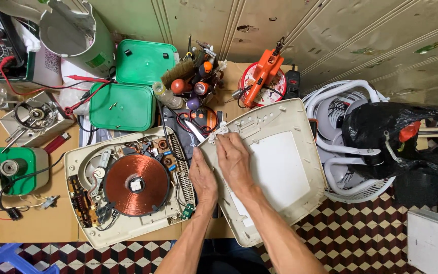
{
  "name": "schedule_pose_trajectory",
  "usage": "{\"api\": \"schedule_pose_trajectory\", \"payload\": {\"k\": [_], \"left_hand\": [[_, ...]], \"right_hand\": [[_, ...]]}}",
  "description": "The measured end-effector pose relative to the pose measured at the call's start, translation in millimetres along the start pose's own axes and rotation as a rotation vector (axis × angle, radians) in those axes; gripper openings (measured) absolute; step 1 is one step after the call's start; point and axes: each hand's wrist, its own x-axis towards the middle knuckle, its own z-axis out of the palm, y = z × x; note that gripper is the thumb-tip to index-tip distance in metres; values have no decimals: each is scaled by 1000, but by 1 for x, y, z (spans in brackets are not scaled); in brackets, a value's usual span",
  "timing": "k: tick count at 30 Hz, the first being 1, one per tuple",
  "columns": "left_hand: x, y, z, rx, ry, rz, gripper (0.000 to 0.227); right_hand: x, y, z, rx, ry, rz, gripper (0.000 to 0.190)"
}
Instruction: Cleaning the plastic casing of an induction cooker using a cloth and an air spray gun.
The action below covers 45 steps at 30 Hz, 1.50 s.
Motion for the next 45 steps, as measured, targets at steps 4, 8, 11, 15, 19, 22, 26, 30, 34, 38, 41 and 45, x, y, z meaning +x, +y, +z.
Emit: {"api": "schedule_pose_trajectory", "payload": {"k": [4, 8, 11, 15, 19, 22, 26, 30, 34, 38, 41, 45], "left_hand": [[2, 2, 2, 57, 26, -99, 73], [4, -3, 3, -14, 31, -11, 73], [8, -19, 2, 3, 33, -62, 75], [7, -9, 0, -28, 10, -164, 75], [13, -21, 1, -41, -7, -194, 76], [15, -31, 3, -135, -12, -97, 76], [25, -40, 2, -68, 21, -169, 74], [36, -71, -2, -110, -43, -40, 78], [23, -77, -13, -20, -94, -284, 83], [-16, -96, -24, -77, -148, -283, 81], [-53, -96, -30, 10, -231, -352, 76], [-72, -102, -34, 10, -267, -321, 73]], "right_hand": [[7, 22, -17, -179, -14, 95, 11], [0, 12, -18, -242, -48, 9, 21], [-19, 15, -11, -243, -121, -35, 23], [-27, -1, -17, -101, -238, 74, 26], [-30, 11, 2, -151, -69, -51, 23], [-39, 11, -5, -90, -223, -100, 19], [-41, 19, -44, 121, -260, 273, 21], [-67, 51, -125, 44, -12, 825, 25], [-120, 91, -198, 82, 185, 1218, 32], [-161, 136, -219, 69, 297, 996, 29], [-164, 159, -217, 103, 272, 833, 27], [-158, 158, -210, 230, 185, 1041, 33]]}}
